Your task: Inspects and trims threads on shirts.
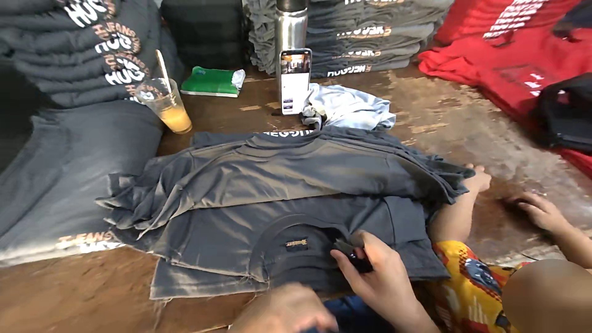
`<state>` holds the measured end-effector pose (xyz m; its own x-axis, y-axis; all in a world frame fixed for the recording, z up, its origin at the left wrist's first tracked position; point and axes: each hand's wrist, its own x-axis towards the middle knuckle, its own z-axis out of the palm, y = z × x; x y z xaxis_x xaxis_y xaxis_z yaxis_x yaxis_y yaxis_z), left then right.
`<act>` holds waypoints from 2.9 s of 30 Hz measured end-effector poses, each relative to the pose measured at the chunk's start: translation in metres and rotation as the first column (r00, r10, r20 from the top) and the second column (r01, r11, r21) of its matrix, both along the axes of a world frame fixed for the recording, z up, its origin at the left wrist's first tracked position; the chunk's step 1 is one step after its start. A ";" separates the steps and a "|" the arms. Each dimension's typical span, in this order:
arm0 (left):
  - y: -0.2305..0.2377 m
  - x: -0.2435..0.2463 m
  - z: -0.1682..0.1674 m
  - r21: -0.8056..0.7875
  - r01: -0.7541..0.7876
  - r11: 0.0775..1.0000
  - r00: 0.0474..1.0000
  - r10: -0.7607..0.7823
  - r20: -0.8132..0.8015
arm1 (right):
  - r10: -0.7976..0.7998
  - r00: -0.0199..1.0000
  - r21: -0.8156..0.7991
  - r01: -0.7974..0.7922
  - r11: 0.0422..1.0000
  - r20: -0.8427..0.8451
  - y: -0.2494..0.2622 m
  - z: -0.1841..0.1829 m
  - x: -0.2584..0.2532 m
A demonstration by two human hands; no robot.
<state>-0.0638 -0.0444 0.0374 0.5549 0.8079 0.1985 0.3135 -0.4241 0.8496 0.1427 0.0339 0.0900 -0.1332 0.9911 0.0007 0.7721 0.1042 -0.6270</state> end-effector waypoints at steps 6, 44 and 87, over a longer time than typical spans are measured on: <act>0.023 0.001 -0.044 0.393 -0.756 0.524 0.441 0.851 -0.286 | 0.230 0.970 0.735 -0.095 0.671 -0.085 -0.013 -0.089 0.022; 0.005 -0.004 -0.068 0.056 -0.709 0.703 0.621 0.585 0.522 | 0.649 0.761 0.694 -0.473 0.543 0.011 0.007 -0.098 -0.074; 0.006 -0.007 -0.072 -0.195 -0.693 0.694 0.417 0.607 0.677 | 0.520 0.854 0.511 -0.456 0.729 0.020 -0.006 -0.108 -0.062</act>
<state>-0.0707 -0.0386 -0.0349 -0.4447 0.8206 0.3589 -0.0749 -0.4334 0.8981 0.0811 0.0275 -0.0178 -0.5654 0.6528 0.5041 0.4542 0.7566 -0.4703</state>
